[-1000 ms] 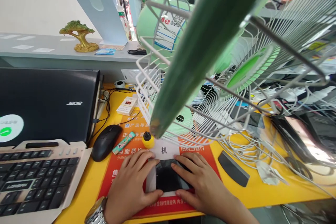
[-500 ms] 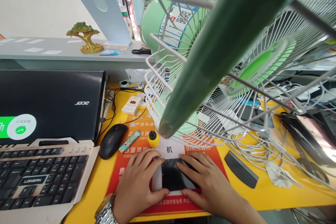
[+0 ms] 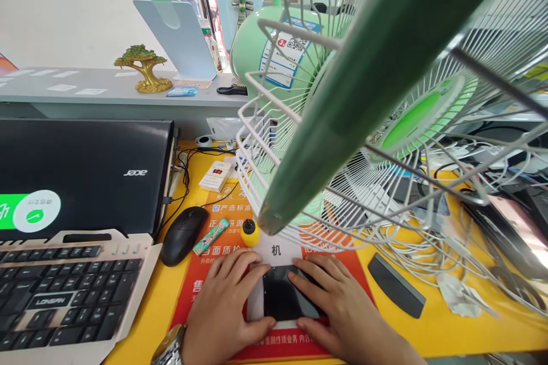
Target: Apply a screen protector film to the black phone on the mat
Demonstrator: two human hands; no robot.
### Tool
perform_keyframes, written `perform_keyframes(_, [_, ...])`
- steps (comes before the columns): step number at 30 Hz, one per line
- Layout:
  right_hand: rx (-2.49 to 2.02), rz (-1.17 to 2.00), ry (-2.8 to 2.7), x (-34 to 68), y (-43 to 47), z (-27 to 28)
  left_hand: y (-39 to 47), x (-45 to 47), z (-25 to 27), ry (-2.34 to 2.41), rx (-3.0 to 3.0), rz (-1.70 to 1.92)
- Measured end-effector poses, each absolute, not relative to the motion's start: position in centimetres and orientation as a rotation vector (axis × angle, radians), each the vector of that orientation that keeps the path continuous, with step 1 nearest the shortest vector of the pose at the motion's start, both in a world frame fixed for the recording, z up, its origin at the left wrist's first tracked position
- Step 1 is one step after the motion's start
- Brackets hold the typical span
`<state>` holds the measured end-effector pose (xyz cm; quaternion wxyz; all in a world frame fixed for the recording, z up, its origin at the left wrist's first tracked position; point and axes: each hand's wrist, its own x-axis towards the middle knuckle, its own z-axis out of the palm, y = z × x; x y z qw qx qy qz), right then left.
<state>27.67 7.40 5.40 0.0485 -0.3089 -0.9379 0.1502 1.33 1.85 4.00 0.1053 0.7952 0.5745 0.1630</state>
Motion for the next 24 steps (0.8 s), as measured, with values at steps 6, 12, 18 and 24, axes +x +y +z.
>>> perform_keyframes(6, [-0.93,0.462,-2.836,27.8,7.4,5.2,1.6,1.2,4.0,1.594,2.487,0.476])
perform_keyframes(12, [-0.936,0.472,-2.846,27.8,7.4,5.0,1.5,1.0,3.6,1.503,2.576,0.434])
perform_keyframes(18, [-1.02,0.469,-2.768,29.1,7.6,5.2,1.5,0.9,3.5,1.52,2.577,0.431])
perform_keyframes(24, [-1.098,0.385,-2.677,31.8,7.6,5.1,1.8,0.9,4.1,1.506,2.623,0.441])
